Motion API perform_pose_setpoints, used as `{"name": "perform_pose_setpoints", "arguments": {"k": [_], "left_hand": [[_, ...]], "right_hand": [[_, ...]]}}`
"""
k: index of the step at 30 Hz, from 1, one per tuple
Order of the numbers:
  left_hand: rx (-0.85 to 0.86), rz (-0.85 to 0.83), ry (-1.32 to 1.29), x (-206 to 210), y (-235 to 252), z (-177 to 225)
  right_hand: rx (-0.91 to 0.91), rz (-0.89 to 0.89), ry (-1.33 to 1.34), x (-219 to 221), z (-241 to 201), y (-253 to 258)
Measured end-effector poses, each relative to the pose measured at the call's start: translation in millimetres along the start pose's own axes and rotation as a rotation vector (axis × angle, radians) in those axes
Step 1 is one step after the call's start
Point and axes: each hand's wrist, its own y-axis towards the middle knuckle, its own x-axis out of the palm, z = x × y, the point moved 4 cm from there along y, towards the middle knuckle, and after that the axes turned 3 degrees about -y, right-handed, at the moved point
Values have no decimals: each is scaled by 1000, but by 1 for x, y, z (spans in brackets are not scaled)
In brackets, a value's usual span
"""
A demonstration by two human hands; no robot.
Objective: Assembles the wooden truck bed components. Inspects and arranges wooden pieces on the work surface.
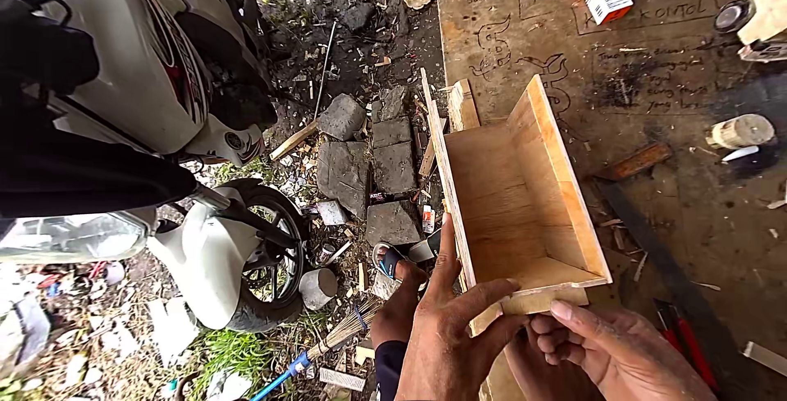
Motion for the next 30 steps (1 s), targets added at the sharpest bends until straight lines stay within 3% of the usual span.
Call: {"name": "perform_pose_setpoints", "arguments": {"k": [14,16,19,22,25,27,30], "left_hand": [[32,13,97,0,-2,2],[32,50,232,-4,-11,11],[21,279,253,-1,-40,43],[-153,215,-166,37,-62,65],[-279,223,-560,67,-63,63],[-347,321,-631,68,-61,62],[-497,361,-744,59,-54,54]], "right_hand": [[-61,-29,-33,-6,-1,-5],[-192,-24,-189,-9,-4,-14],[-669,-38,-602,-18,-11,-28],[-984,-63,-865,-17,-19,-36],[-1134,-105,-992,-15,-15,-37],[-1154,-70,-1027,-15,-13,-38],[-954,2,-949,-26,-13,-38]]}}
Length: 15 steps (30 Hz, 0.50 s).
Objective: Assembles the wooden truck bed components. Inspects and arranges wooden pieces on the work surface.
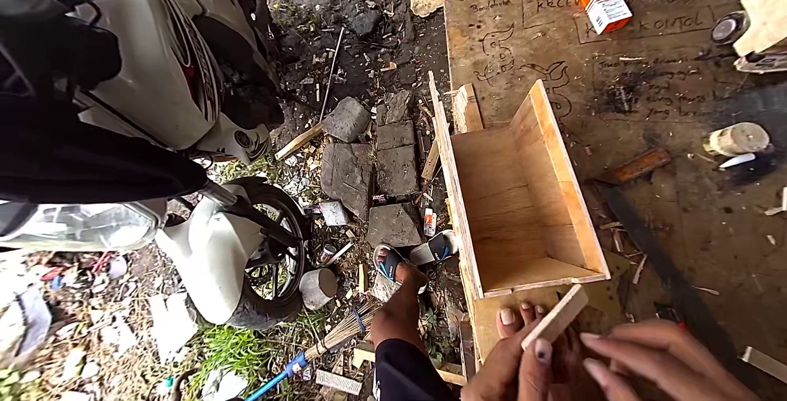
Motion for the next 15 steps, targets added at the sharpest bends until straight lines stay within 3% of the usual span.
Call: {"name": "perform_pose_setpoints", "arguments": {"k": [5,15], "left_hand": [[-160,-46,1,-13,23,5],[-170,102,51,-21,40,7]], "right_hand": [[528,18,504,-5,22,9],[836,123,742,15,16,25]]}}
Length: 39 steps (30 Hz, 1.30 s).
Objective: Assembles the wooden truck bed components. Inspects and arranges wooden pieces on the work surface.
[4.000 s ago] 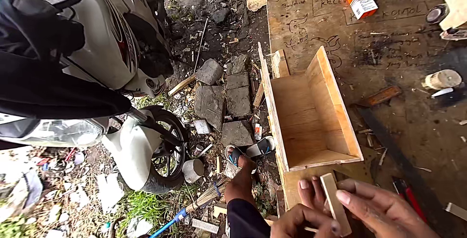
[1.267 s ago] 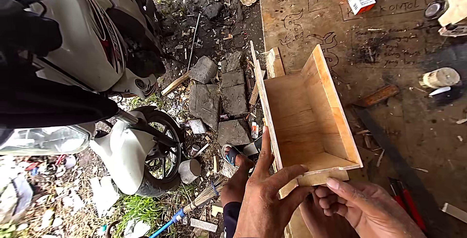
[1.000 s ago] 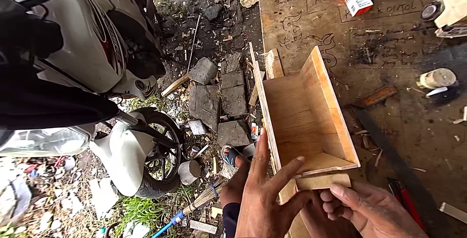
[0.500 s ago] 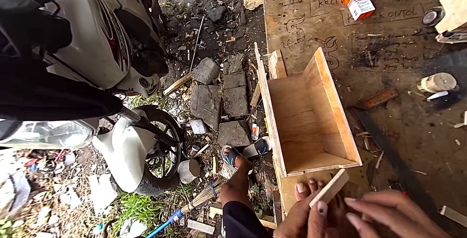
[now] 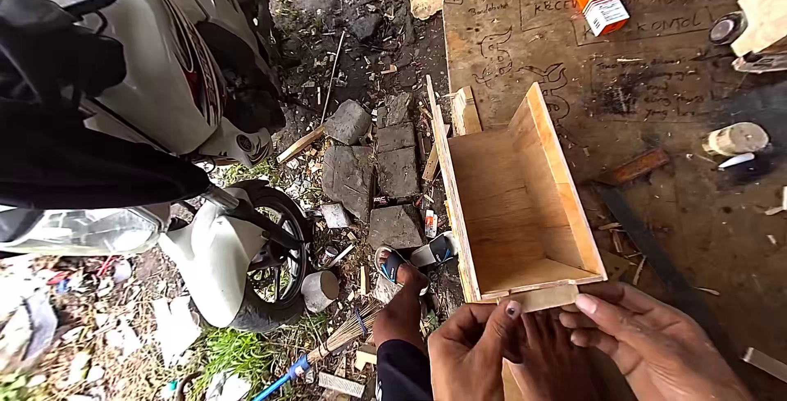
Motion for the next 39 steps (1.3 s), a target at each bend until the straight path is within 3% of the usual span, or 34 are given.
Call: {"name": "perform_pose_setpoints", "arguments": {"k": [4,8,11,15,20,30,39], "left_hand": [[106,40,16,-8,-3,0],[611,97,507,-34,-5,3],[768,46,780,-36,5,16],[778,-135,879,-20,31,21],[751,-276,804,-14,41,21],[762,-287,783,-14,42,22],[762,-287,771,-13,42,20]], "right_hand": [[-3,75,3,5,0,-1],[-32,117,-35,7,-3,-2],[-27,146,-47,7,-4,-3],[-26,163,-61,9,-5,-4],[-22,175,-56,10,-6,-4],[28,84,6,5,-4,-4],[79,141,70,-6,-3,1]]}}
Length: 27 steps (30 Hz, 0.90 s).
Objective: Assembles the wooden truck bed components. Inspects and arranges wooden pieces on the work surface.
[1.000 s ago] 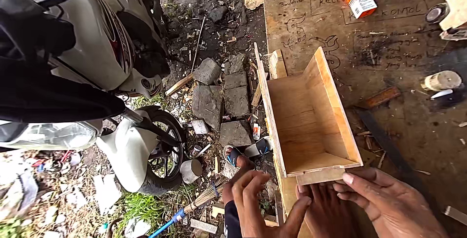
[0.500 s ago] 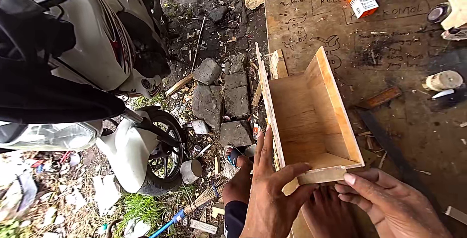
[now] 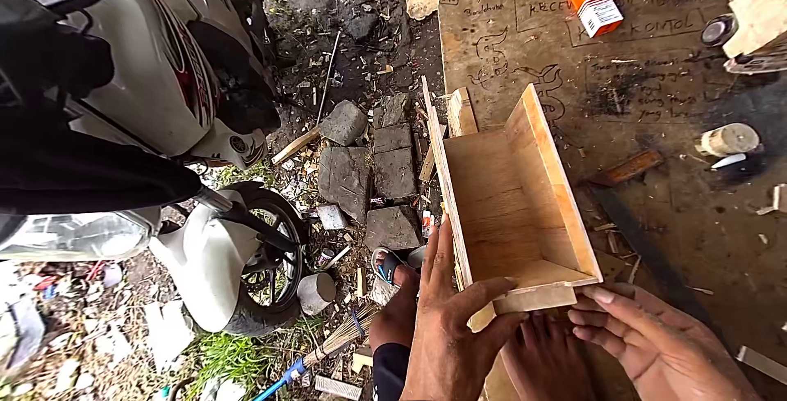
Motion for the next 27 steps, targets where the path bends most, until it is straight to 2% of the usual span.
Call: {"name": "perform_pose_setpoints", "arguments": {"k": [5,9,15,17,20,22,24,27], "left_hand": [[9,-4,12,0,-1,0],[-1,-5,8,-1,-1,0],[2,-4,-27,0,-1,0],[0,-4,-51,0,-1,1],[-1,-3,-75,1,-1,0],[1,-12,-92,0,0,1],[-1,-31,-119,-1,5,5],[12,-58,-125,-2,16,12]], "right_hand": [[8,153,-78,10,-17,-9],[-6,271,-140,36,-51,-24],[-54,294,-202,54,-74,-30],[-107,238,-278,48,-70,-24],[-296,-149,-366,-7,-37,12],[-379,-229,-424,-13,-31,20],[-400,-182,-467,-1,-40,12],[-321,56,-557,59,-83,-25]]}}
